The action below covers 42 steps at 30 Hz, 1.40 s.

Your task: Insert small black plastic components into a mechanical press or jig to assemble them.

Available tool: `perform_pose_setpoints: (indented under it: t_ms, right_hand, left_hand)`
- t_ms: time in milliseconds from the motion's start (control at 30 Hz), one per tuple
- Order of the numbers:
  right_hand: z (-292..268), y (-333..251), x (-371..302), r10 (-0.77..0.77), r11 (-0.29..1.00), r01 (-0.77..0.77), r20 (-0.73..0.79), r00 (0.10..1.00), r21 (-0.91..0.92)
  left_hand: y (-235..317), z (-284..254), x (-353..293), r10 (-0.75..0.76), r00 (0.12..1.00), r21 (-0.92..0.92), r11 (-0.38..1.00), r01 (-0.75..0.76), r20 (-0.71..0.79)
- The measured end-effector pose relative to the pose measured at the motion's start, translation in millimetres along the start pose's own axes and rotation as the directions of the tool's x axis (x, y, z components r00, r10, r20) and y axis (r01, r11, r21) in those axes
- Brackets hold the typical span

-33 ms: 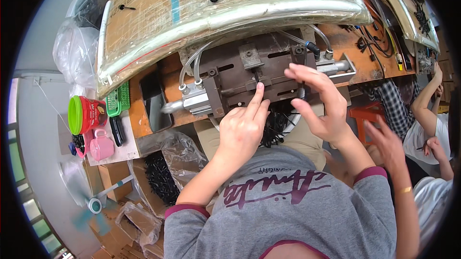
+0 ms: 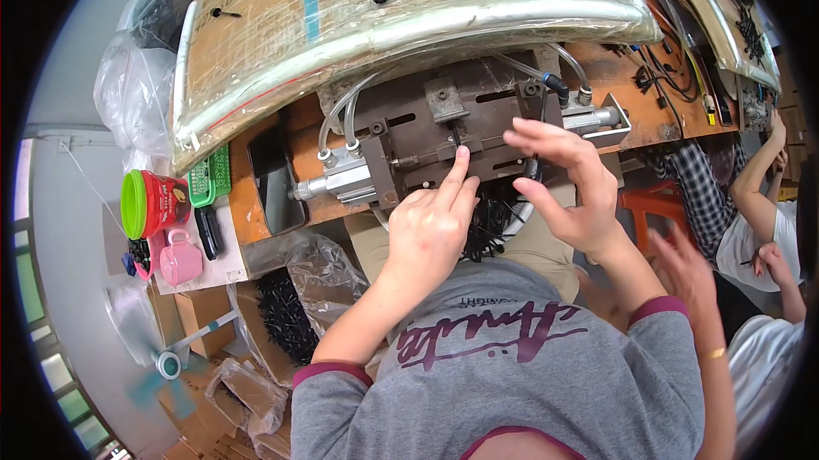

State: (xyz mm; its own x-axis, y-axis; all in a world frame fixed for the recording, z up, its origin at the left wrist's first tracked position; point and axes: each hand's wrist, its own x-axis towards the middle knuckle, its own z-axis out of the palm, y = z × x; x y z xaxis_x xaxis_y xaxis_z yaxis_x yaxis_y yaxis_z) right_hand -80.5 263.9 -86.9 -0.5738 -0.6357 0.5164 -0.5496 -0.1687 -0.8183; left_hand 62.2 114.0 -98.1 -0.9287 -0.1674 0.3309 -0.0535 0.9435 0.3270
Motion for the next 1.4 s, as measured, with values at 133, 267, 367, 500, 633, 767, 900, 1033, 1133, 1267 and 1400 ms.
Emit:
perform_pose_setpoints:
  t_ms: [133, 267, 367, 500, 633, 767, 900, 1033, 1133, 1267, 1400]
  right_hand:
    - [-8.8, -4.2, -2.3, -0.037, 0.945, 0.109, 0.230, 0.972, -0.308]
    - [4.9, -3.0, -13.1, -0.057, 0.885, 0.197, 0.322, 0.945, -0.423]
    - [22.9, 3.5, -18.3, -0.097, 0.803, 0.331, 0.440, 0.893, -0.496]
    - [37.8, 3.1, -10.4, -0.117, 0.680, 0.400, 0.447, 0.887, -0.615]
    - [35.8, 4.9, -4.6, -0.126, 0.652, 0.426, 0.464, 0.877, -0.627]
    - [27.7, -2.6, 8.2, -0.059, 0.752, 0.347, 0.469, 0.882, -0.560]
    - [-4.3, 6.8, 85.9, -0.277, 0.810, 0.323, 0.167, 0.946, -0.489]
    - [-37.1, 50.9, 182.4, -0.446, 0.405, 0.286, 0.086, 0.891, -0.869]
    - [-30.2, 66.8, 213.7, 0.107, 0.515, -0.036, 0.022, 0.994, -0.856]
    - [-15.8, 64.1, 198.8, 0.031, 0.661, 0.175, 0.259, 0.965, -0.730]
    - [-25.6, 58.7, 172.0, -0.160, 0.683, 0.299, 0.263, 0.951, -0.667]
  left_hand:
    - [-18.6, -28.9, 31.0, -0.005, 0.996, -0.197, 0.980, -0.013, -0.092]
    - [-55.1, -65.8, 103.3, 0.120, 0.874, 0.124, 0.990, -0.069, -0.471]
    - [-91.9, -66.2, 144.5, 0.128, 0.869, 0.305, 0.952, 0.027, -0.478]
    - [-111.0, -50.4, 172.6, -0.037, 0.962, 0.258, 0.960, 0.109, -0.270]
    - [-99.3, -56.4, 174.8, -0.121, 0.973, 0.060, 0.989, 0.135, -0.196]
    - [-94.7, -69.1, 160.0, -0.198, 0.956, -0.138, 0.976, 0.170, -0.219]
    - [-81.1, -92.1, 145.6, -0.285, 0.925, -0.234, 0.945, 0.228, -0.250]
    - [-70.8, -93.5, 129.2, -0.176, 0.920, -0.161, 0.979, 0.126, -0.350]
    - [-60.9, -82.3, 110.4, -0.132, 0.890, -0.203, 0.978, 0.046, -0.435]
    - [-79.9, -70.1, 117.3, -0.117, 0.879, -0.081, 0.993, 0.089, -0.462]
    - [-91.5, -66.7, 132.5, -0.076, 0.884, -0.041, 0.997, 0.065, -0.461]
